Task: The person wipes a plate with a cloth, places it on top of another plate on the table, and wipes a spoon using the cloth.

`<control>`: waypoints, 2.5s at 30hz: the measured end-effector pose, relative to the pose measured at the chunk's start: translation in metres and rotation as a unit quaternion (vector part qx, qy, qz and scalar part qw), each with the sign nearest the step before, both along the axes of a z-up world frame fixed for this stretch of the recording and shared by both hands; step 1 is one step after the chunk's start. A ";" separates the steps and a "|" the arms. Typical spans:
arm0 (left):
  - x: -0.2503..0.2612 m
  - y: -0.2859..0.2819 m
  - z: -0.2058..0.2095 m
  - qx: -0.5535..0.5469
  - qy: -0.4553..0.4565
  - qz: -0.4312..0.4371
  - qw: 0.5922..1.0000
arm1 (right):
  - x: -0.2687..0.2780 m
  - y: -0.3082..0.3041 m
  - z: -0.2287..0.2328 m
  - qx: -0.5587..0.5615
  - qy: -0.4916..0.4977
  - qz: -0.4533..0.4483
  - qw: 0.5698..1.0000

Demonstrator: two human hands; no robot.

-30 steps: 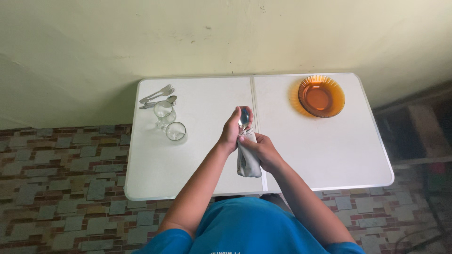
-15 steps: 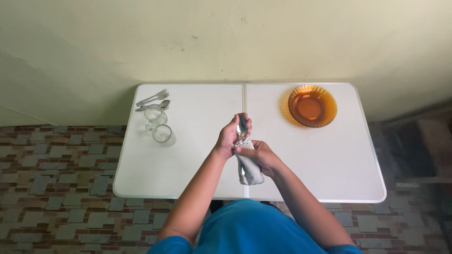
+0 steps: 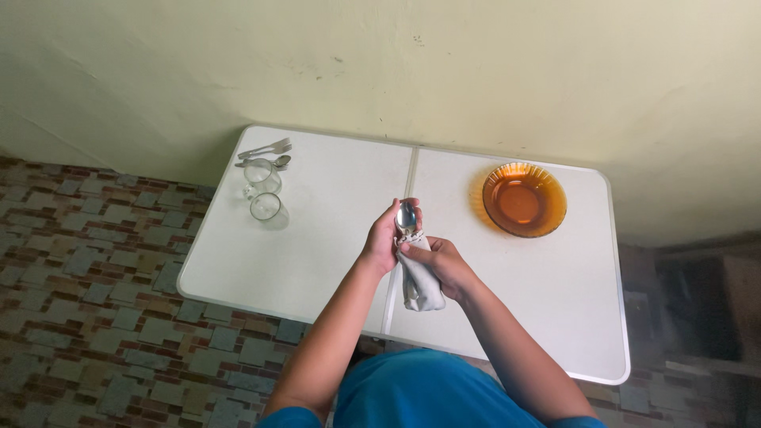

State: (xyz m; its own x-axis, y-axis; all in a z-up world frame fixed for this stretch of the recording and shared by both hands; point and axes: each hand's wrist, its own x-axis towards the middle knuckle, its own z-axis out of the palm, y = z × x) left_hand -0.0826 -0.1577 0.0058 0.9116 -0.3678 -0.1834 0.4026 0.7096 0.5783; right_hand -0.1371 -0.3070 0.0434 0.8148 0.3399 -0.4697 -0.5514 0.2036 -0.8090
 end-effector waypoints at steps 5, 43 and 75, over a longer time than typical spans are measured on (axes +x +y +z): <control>0.001 -0.003 0.000 0.002 0.019 0.020 1.000 | -0.002 -0.003 -0.001 0.026 -0.001 0.011 1.000; 0.071 0.097 0.004 0.023 -0.021 -0.036 0.999 | 0.046 0.114 0.002 -0.014 -0.028 -0.063 0.997; 0.062 0.089 -0.001 0.080 0.014 -0.094 0.992 | 0.041 0.104 -0.003 0.021 -0.033 -0.083 0.996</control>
